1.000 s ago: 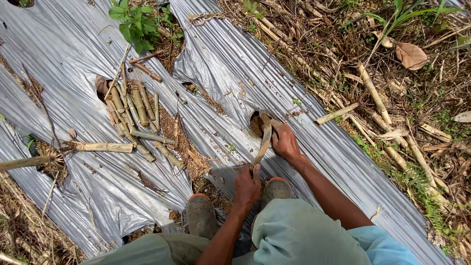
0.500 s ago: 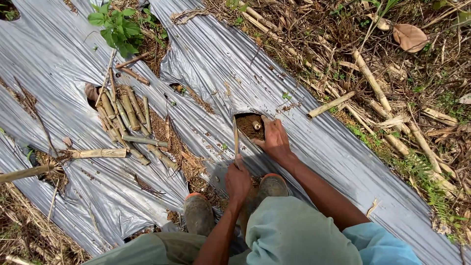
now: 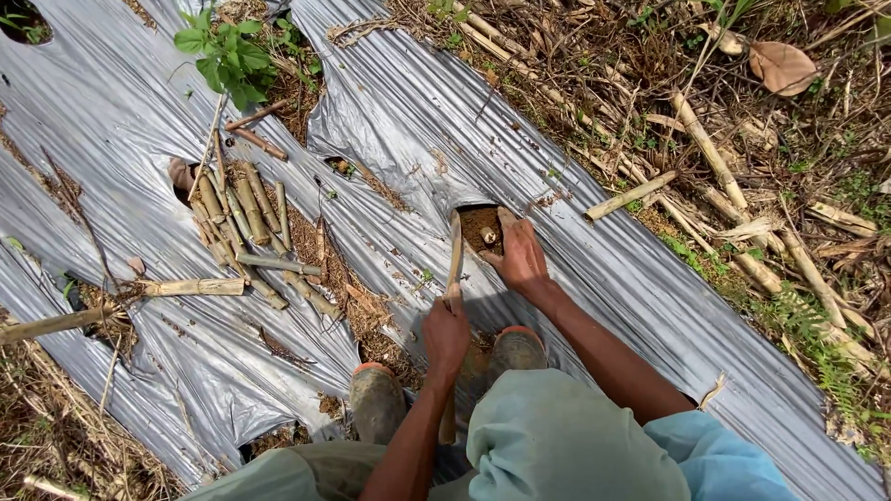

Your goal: Planting wooden cuttings into holes in plastic mulch using a sickle to clear the soil

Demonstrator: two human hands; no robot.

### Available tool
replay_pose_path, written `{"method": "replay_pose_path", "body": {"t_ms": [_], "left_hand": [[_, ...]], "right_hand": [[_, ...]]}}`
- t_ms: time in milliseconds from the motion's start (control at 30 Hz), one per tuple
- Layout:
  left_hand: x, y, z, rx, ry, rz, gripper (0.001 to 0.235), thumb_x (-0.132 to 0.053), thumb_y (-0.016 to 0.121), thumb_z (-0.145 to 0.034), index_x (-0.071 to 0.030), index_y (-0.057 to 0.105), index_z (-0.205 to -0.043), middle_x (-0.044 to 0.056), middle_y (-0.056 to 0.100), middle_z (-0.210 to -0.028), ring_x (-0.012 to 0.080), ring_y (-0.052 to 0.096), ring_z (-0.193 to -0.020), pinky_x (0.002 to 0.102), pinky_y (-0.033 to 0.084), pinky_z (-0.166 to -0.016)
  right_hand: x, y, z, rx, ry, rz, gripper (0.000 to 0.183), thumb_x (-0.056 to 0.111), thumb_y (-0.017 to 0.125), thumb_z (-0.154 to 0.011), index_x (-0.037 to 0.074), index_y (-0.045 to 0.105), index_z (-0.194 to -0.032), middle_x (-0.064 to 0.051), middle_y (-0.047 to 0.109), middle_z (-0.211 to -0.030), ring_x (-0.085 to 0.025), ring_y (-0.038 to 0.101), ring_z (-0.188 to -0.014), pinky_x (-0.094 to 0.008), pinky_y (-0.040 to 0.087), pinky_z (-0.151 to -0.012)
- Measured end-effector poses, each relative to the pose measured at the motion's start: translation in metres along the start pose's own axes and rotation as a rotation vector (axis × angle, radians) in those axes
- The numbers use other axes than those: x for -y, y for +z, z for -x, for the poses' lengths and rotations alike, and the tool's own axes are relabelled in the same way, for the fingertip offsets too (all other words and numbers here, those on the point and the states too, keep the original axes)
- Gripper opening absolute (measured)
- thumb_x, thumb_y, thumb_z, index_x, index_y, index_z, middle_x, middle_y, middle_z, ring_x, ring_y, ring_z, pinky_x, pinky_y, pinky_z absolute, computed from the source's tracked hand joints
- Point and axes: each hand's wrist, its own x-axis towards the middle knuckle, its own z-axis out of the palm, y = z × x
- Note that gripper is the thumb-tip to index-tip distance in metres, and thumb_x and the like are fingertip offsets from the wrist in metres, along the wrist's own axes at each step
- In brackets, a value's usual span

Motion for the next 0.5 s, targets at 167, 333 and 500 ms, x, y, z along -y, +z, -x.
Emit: {"method": "replay_pose_path", "body": {"t_ms": [167,333,500], "left_hand": [[0.034,0.016,-0.008,0.089,0.020,0.038,0.061,-0.054,0.034,-0.113,-0.013,0.057,-0.075,0.006,0.049,-0.049,0.0147,0.036,-0.038,0.036,0.031,-0.043],[0.034,0.005,0.014,0.095,0.006,-0.021,0.062,-0.055,0.030,-0.113,-0.013,0.058,-0.076,0.007,0.048,-0.050,0.0159,0.040,-0.038,0.038,0.030,-0.045],[-0.020,-0.019,0.026,-0.018,0.017,-0.166,0.050,-0.054,0.044,-0.106,-0.014,0.060,-0.082,0.012,0.062,-0.056,0.0270,0.061,-0.044,0.040,0.042,-0.047]], "right_hand": [[0.008,-0.022,-0.009,0.089,-0.061,-0.002,0.077,0.032,0.081,-0.088,-0.004,0.045,-0.146,-0.026,0.055,-0.141,-0.040,0.047,-0.140,-0.051,0.042,-0.114],[-0.106,0.084,-0.049,0.056,-0.153,0.120,0.059,0.051,0.080,-0.085,0.008,0.068,-0.125,-0.010,0.065,-0.121,-0.029,0.064,-0.120,-0.040,0.057,-0.099],[-0.074,0.053,-0.035,-0.208,-0.370,-0.008,0.041,0.032,0.085,-0.082,0.019,0.075,-0.119,-0.002,0.074,-0.110,-0.022,0.070,-0.110,-0.036,0.060,-0.094]]}}
